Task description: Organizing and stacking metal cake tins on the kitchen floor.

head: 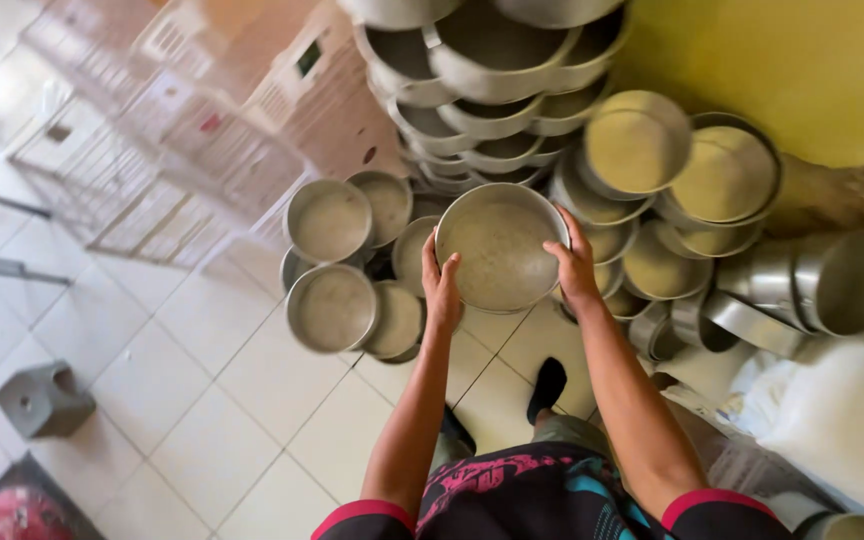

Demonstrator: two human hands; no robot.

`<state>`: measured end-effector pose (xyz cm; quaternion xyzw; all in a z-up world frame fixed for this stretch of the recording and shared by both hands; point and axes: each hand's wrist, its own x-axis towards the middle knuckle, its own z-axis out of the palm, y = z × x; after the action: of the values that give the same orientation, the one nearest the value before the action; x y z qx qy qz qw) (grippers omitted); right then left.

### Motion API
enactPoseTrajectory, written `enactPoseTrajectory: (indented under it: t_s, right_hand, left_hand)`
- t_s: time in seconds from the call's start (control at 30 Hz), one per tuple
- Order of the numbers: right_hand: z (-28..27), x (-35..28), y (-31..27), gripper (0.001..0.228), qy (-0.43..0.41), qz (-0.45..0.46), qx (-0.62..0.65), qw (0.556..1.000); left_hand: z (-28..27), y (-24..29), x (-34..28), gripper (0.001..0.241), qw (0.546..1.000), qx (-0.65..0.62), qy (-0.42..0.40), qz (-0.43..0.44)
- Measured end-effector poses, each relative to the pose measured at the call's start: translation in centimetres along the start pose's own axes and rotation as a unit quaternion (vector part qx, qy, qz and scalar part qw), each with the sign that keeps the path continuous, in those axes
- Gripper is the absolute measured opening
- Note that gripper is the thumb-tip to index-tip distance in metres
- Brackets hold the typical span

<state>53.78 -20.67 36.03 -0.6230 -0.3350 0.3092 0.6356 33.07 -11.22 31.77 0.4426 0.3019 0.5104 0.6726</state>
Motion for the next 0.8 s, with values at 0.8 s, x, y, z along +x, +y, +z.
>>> enactPoseTrajectory:
  t_s: [0.8]
  right_hand:
    - [10.8, 10.4, 25.7, 0.049, 0.024, 0.091, -0.161, 0.982]
  left_hand:
    - [-15.7, -12.5, 5.7, 0.057, 0.963, 0.18, 0.165, -0.116]
